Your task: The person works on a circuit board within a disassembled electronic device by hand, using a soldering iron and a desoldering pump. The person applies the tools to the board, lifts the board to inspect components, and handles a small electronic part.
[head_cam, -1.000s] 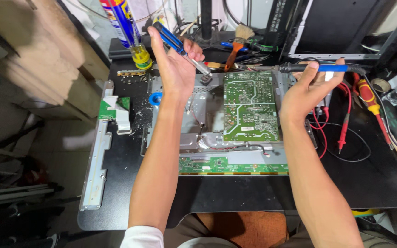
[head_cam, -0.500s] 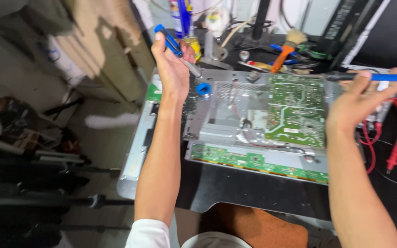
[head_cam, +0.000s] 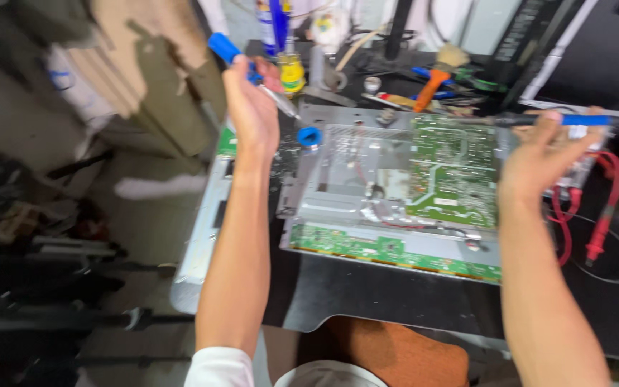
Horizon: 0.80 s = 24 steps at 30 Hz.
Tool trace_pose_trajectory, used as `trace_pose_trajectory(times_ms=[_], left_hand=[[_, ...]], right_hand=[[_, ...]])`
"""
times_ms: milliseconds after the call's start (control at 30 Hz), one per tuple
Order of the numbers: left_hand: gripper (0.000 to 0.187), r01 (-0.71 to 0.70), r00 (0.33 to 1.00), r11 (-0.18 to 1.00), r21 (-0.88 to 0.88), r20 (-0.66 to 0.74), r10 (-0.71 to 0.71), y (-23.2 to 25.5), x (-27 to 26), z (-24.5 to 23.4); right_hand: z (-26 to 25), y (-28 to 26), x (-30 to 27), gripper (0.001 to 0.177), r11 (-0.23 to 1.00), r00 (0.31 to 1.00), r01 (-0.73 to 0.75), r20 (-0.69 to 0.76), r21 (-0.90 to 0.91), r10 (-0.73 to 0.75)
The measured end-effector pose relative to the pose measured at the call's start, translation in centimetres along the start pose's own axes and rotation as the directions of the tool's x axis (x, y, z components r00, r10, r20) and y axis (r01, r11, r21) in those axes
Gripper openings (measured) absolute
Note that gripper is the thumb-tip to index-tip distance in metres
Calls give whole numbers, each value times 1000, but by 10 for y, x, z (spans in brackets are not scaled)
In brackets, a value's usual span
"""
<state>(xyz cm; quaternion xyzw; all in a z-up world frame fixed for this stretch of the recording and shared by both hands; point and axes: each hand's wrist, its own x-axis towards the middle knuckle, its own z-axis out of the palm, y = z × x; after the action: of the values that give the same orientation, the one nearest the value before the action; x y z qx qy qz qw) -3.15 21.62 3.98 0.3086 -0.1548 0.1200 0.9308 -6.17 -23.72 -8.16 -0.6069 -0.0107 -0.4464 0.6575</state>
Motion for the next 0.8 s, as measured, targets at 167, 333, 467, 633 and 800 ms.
trace_pose_trajectory(times_ms=[167, 333, 467, 633, 800], left_hand=[[26, -73, 997, 993, 92, 11, 73, -6, -4, 22], [19, -66, 994, 996, 54, -80, 70, -14, 2, 0], [18, -103, 995, 987, 123, -3, 104, -21, 9, -30], [20, -109, 991, 987, 115, -61, 117, -15, 3, -32], [16, -120, 987, 984, 134, -94, 133, -5, -3, -19]], right_hand=[[8, -27, -6, 57, 998, 998, -57, -7, 2, 57], [8, -21, -6, 57, 998, 998, -61, 14, 32, 60], [-1, -7, -4, 57, 998, 998, -47, 33, 33, 46], [-11, 12, -2, 56, 998, 998, -21, 66, 63, 17], [-12, 11, -3, 55, 999, 996, 1, 85, 34, -4]])
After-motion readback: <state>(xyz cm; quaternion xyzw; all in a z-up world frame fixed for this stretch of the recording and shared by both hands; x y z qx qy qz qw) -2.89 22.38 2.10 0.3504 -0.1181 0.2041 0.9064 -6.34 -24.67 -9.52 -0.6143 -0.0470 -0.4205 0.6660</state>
